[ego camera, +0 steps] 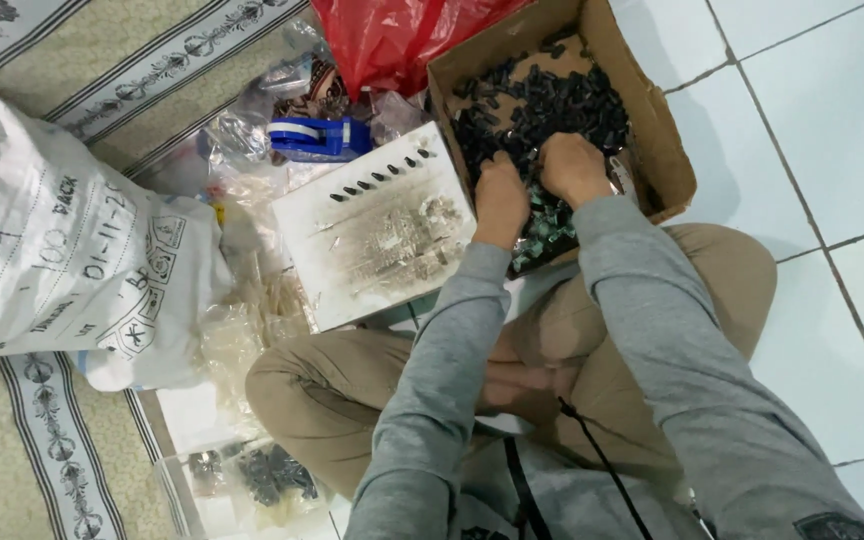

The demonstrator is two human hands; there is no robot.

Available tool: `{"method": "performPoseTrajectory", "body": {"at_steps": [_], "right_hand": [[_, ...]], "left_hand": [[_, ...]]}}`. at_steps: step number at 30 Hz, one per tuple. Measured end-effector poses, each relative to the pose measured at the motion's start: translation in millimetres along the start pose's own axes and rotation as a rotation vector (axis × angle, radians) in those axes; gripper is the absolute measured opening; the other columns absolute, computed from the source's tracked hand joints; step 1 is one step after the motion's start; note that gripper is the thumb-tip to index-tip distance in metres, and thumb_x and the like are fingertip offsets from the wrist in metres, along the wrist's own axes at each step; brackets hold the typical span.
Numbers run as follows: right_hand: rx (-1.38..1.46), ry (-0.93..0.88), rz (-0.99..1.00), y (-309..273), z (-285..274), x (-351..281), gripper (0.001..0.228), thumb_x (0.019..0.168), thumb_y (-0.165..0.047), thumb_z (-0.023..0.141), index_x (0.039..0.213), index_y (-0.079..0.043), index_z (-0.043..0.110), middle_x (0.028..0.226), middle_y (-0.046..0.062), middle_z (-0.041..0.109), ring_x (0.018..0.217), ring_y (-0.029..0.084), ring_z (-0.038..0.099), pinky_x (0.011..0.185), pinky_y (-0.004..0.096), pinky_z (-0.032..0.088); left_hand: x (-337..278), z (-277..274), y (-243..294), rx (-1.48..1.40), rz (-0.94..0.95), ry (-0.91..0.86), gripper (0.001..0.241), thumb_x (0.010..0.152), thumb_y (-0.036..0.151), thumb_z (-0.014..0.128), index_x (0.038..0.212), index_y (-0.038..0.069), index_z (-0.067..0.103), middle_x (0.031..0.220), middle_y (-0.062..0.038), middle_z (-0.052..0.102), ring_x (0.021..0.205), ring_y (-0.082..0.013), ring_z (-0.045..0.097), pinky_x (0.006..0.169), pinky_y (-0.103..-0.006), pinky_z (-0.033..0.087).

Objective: Assembling a pixel art design by placing small black pegs into a white pegboard grid.

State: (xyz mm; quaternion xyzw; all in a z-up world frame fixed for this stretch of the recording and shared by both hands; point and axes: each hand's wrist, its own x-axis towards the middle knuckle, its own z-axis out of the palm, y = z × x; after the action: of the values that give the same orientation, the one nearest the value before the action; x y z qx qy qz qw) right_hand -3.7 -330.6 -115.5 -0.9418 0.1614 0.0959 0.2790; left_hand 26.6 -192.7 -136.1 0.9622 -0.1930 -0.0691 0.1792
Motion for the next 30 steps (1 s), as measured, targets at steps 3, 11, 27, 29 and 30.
{"method": "performPoseTrajectory", "body": {"at_steps": [3, 11, 27, 29, 30], "right_hand": [[-0.162, 0.122, -0.080, 11, 26, 7, 0.028, 0.091, 0.005, 0.062, 0.064, -0.003, 0.068, 0.059, 0.016, 0.065, 0.058, 0.025, 0.066, 0.050, 0.037, 0.058], [-0.152, 0.112, -0.133, 12, 43, 5, 0.030, 0.094, 0.009, 0.056, 0.068, 0.002, 0.069, 0.063, 0.019, 0.066, 0.064, 0.028, 0.068, 0.055, 0.042, 0.060], [-0.220, 0.112, -0.149, 6, 43, -3, 0.025, 0.094, 0.010, 0.056, 0.075, 0.004, 0.070, 0.071, 0.019, 0.063, 0.069, 0.025, 0.068, 0.060, 0.041, 0.062], [-0.225, 0.111, -0.140, 9, 48, -3, 0.024, 0.097, 0.008, 0.056, 0.079, 0.003, 0.071, 0.076, 0.020, 0.065, 0.075, 0.026, 0.069, 0.064, 0.039, 0.062], [-0.231, 0.110, -0.128, 12, 50, -3, 0.023, 0.099, 0.006, 0.055, 0.083, 0.003, 0.072, 0.081, 0.021, 0.067, 0.080, 0.026, 0.070, 0.067, 0.038, 0.062]], "left_hand": [[-6, -16, 7, -0.052, -0.025, 0.008, 0.029, 0.083, 0.001, 0.075, 0.106, -0.007, 0.061, 0.094, -0.023, 0.064, 0.082, -0.0361, 0.075, 0.069, -0.0427, 0.066], [-8, -4, 6, -0.037, -0.023, 0.154, 0.012, 0.090, -0.004, 0.054, 0.093, 0.002, 0.064, 0.085, -0.014, 0.067, 0.073, -0.0263, 0.076, 0.062, -0.0315, 0.064], [-5, -9, 3, -0.128, -0.006, 0.060, 0.016, 0.089, -0.008, 0.055, 0.102, -0.005, 0.063, 0.090, -0.019, 0.064, 0.078, -0.0337, 0.076, 0.065, -0.0354, 0.065], [-8, -15, 3, -0.170, -0.019, 0.029, 0.017, 0.090, -0.007, 0.053, 0.104, -0.007, 0.063, 0.093, -0.021, 0.064, 0.081, -0.0370, 0.075, 0.068, -0.0396, 0.065], [-8, -17, 4, -0.213, -0.029, -0.002, 0.019, 0.091, -0.007, 0.050, 0.106, -0.008, 0.062, 0.095, -0.023, 0.064, 0.084, -0.0403, 0.075, 0.070, -0.0437, 0.065]]}}
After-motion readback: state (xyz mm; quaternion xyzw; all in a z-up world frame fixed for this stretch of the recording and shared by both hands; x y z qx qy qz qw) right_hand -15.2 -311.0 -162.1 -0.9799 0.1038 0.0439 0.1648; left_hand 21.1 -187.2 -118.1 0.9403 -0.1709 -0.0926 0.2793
